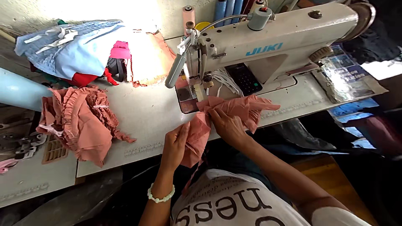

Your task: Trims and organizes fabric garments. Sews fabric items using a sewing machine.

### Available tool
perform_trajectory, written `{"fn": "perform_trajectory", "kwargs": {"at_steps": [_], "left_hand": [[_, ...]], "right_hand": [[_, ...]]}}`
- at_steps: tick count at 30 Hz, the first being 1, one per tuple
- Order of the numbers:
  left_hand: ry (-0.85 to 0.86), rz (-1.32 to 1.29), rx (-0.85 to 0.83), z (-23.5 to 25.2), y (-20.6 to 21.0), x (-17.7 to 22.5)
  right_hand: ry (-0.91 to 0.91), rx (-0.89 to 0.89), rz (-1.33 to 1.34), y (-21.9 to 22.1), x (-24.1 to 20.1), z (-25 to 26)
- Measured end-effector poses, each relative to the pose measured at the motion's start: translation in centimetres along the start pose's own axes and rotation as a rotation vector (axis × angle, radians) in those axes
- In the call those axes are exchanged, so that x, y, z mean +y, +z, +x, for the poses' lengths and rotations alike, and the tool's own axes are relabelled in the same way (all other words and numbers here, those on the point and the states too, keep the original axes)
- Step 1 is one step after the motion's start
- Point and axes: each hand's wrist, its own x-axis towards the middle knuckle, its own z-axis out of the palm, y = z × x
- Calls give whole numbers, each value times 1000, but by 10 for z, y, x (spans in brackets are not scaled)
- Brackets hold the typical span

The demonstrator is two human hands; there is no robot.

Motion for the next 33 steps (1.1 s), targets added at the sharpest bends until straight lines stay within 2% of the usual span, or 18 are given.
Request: {"fn": "perform_trajectory", "kwargs": {"at_steps": [4,7,9,11,13,16,19,22,24,28,33], "left_hand": [[-224,-426,25,-7,2,3],[-252,-557,101,-11,6,1],[-222,-543,129,-14,8,-1],[-178,-509,110,-17,14,1],[-119,-459,111,-20,18,3],[-72,-382,281,-22,4,3],[-107,-387,497,-20,-28,2],[-108,-446,525,-20,-45,-2],[-96,-427,527,-19,-46,-5],[-80,-311,583,-15,-52,-9],[-29,-155,545,-14,-62,-16]], "right_hand": [[14,36,38,0,5,2],[133,86,267,-22,3,6],[168,102,466,-42,-7,7],[140,19,657,-52,-22,7],[136,-41,690,-53,-35,10],[188,-7,744,-48,-29,11],[346,-32,978,-55,-10,12],[459,-72,1113,-60,-7,15],[457,-64,1088,-57,-7,17],[346,57,726,-44,0,17],[247,205,546,-45,-4,21]]}}
